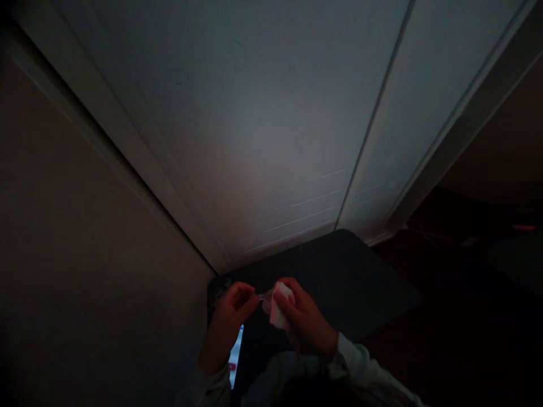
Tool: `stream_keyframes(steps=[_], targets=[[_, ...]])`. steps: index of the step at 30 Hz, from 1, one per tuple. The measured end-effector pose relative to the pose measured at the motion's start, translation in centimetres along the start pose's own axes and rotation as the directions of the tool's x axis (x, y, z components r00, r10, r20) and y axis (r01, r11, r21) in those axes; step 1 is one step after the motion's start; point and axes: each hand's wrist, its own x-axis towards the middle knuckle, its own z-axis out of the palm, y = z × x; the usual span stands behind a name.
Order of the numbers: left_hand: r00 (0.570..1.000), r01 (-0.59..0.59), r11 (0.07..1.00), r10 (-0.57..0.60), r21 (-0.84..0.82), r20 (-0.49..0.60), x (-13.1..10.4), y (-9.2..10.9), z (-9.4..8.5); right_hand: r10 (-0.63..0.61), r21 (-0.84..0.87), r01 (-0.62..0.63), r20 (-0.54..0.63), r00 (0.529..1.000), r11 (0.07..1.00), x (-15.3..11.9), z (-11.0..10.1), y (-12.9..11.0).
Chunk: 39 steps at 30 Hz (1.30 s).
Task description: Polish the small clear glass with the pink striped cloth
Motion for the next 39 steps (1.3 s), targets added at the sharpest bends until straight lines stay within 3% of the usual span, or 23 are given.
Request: stream_keyframes(steps=[9, 17, 26, 39], targets=[[0.999, -0.003, 0.998, 0.007, 0.068, -0.054, 0.2, 0.4, 0.2, -0.038, -0.315, 0.054, 0.058, 0.998, 0.947, -0.3, -0.1, -0.5], [0.997, -0.034, 0.992, 0.042, 0.121, -0.069, 0.3, 0.3, 0.0, -0.081, -0.415, 0.101, 0.065, 0.995, 0.904, -0.2, -0.2, 0.1], [0.999, -0.011, 0.999, 0.013, 0.047, -0.041, 0.4, 0.1, 0.2, -0.186, -0.343, 0.187, 0.035, 0.982, 0.921, -0.3, 0.0, -0.3], [0.996, -0.032, 0.999, 0.031, -0.011, -0.083, 0.0, -0.8, 0.8, -0.067, -0.181, 0.074, 0.045, 0.997, 0.981, -0.5, 0.1, -0.3]])
